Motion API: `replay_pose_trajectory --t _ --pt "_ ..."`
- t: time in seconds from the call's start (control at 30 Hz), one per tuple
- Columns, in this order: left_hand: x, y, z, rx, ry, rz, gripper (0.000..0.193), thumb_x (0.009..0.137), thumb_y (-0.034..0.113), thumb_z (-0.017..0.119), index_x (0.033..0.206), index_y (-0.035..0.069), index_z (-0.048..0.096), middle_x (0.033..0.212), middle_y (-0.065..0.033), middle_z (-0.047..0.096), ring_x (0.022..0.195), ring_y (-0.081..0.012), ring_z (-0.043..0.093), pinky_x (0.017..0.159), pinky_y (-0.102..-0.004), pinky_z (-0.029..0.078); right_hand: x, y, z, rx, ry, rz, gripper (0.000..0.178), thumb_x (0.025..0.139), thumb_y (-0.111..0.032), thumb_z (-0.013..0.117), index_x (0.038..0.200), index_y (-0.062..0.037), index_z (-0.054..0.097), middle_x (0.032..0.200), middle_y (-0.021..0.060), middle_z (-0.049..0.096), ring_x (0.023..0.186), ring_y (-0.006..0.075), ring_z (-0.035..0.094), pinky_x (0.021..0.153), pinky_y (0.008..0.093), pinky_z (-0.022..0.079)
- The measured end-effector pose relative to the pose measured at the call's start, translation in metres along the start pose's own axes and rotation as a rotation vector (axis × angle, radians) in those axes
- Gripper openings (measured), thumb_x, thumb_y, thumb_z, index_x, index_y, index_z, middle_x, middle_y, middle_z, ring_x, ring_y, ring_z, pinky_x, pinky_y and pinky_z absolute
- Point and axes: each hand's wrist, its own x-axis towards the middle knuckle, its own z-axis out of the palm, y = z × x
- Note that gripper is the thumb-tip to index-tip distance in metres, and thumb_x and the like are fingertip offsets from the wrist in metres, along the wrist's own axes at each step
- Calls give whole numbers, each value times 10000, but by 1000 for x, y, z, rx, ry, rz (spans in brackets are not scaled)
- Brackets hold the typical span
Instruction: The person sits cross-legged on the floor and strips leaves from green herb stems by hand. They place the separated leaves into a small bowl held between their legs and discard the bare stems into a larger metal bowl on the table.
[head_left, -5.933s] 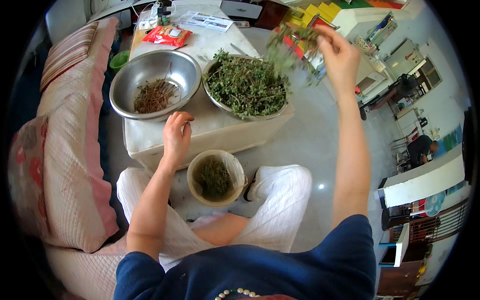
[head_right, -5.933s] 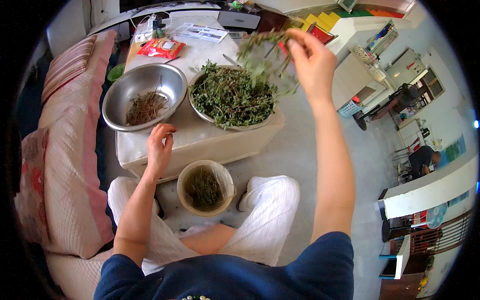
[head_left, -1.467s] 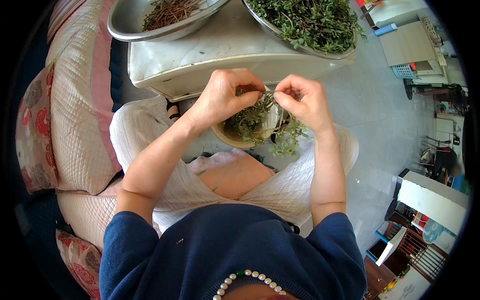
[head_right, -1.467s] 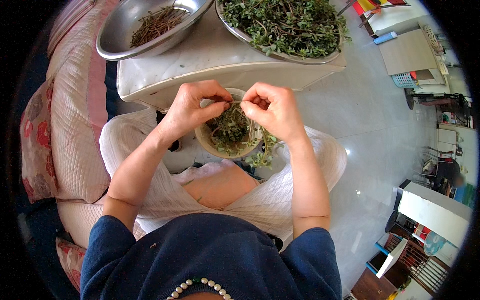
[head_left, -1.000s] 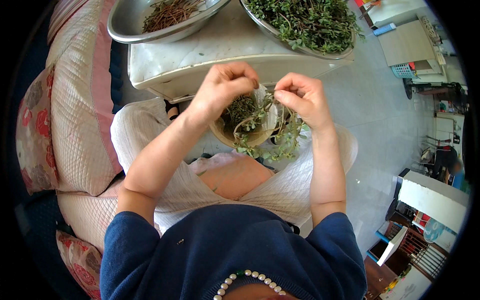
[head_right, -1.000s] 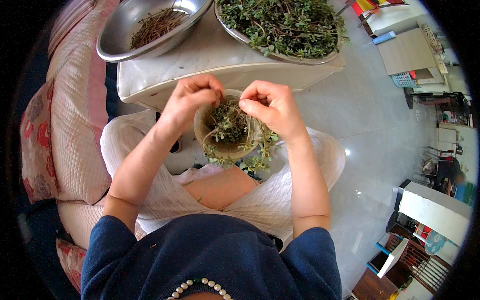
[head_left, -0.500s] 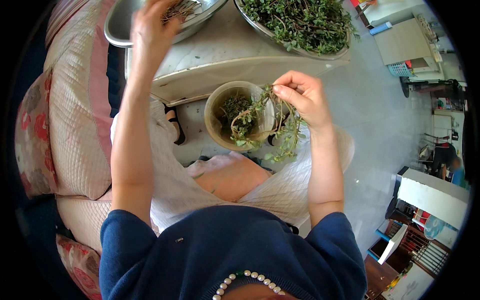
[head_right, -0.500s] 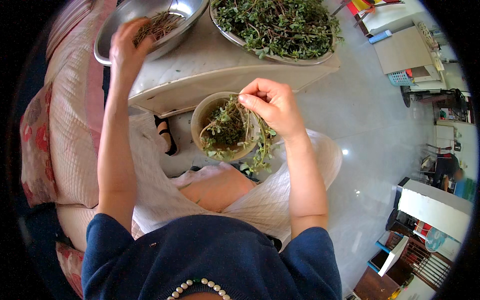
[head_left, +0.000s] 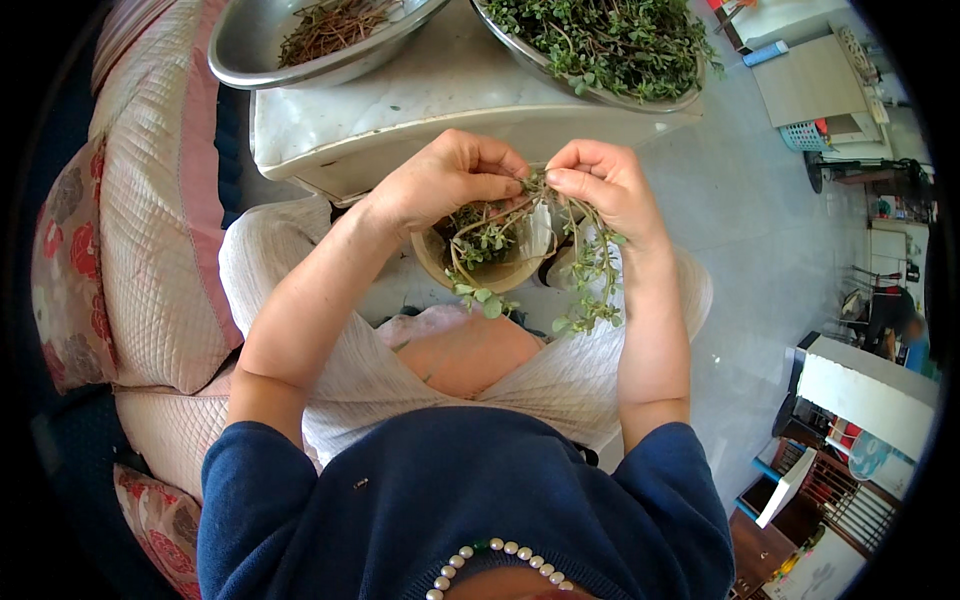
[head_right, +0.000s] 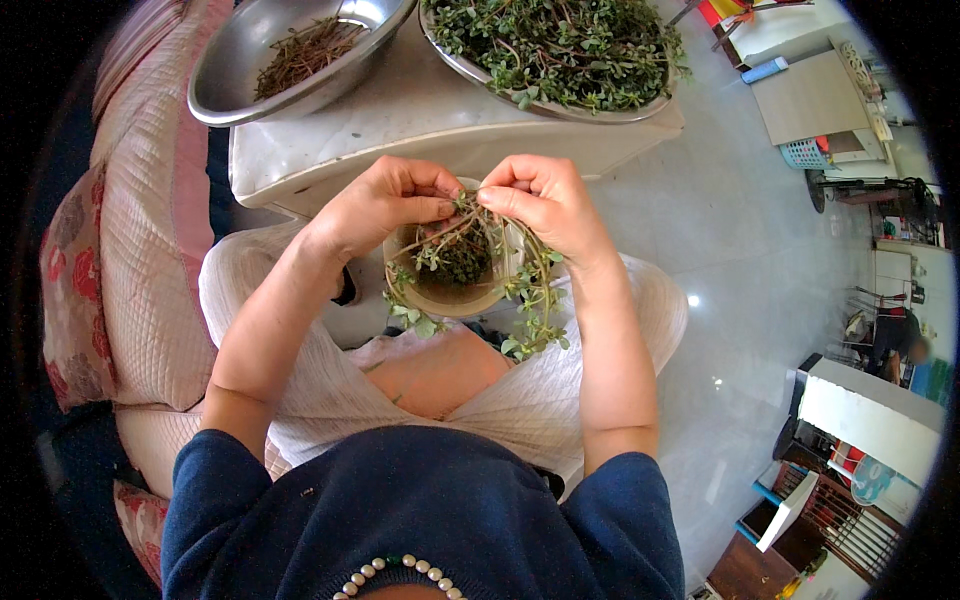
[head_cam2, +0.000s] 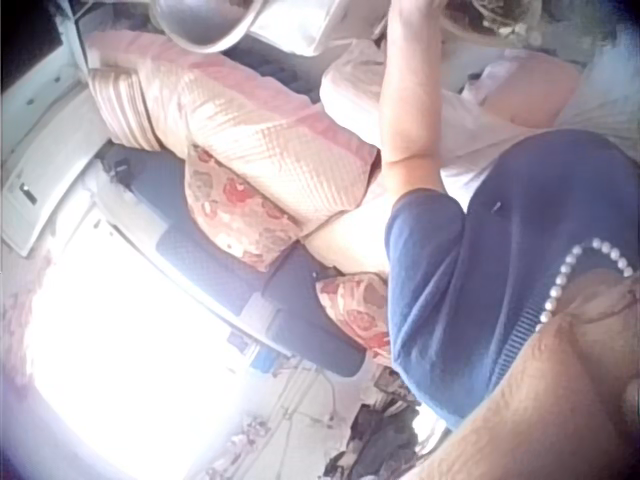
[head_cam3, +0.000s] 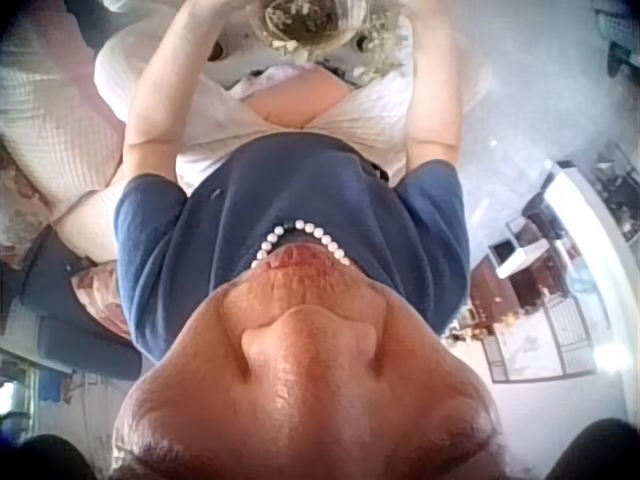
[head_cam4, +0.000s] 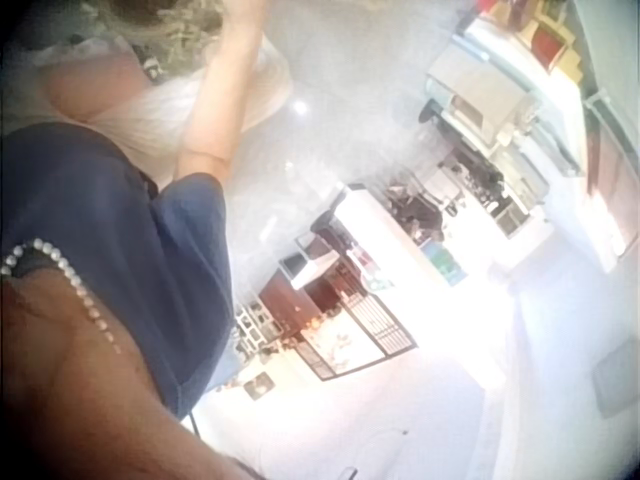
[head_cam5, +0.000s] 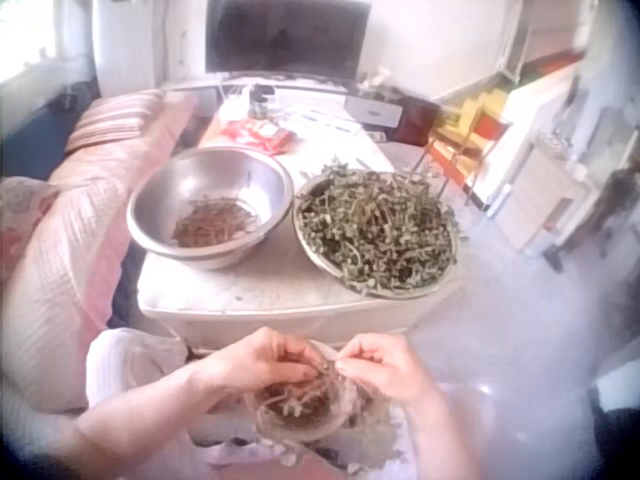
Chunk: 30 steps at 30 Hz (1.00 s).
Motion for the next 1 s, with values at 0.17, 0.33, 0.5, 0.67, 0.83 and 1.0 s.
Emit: replay_pose_trajectory --t 0.17,0.33,0.5,0.67,0.83,1.0 --pt "-4 5 -12 -69 -74 -33 155 863 6 568 1004 -35 616 871 -66 657 757 -105 627 697 -219 517 -3 -3 -1 38 15 43 77 823 -79 618 833 -3 627 703 -13 595 625 34 512 569 177 389" --pt "-5 6 -15 -73 -98 -52 134 885 38 552 1000 -8 604 863 -56 639 771 -106 619 704 -234 525 -2 -1 -5 39 25 44 95 832 -96 645 818 -3 640 724 -17 618 641 24 529 571 176 407" --pt "-10 10 -6 1 -11 -79 115 869 85 600 955 14 572 884 -31 592 829 -99 586 718 -237 504 0 3 -1 -126 110 6 95 810 -96 655 783 -8 632 704 -14 612 632 24 520 560 180 396" --pt "-8 -4 4 165 63 84 213 796 34 675 958 6 541 881 -16 578 829 -84 570 692 -223 475 2 3 4 -170 131 8 102 806 -93 653 769 -3 622 694 -19 603 629 26 511 558 184 391" --pt "-6 -1 -2 -29 59 -24 154 811 -20 623 941 15 547 842 -22 603 762 -84 582 674 -219 484 1 5 1 -62 88 14 102 832 -97 627 791 -4 621 704 -25 593 651 27 513 578 182 397" --pt "-7 -3 -8 -105 -15 -13 124 819 -43 600 912 31 563 833 -22 613 747 -80 586 665 -213 491 -1 1 0 -84 87 -8 107 856 -108 611 839 -3 608 741 -28 587 683 30 518 608 187 416"
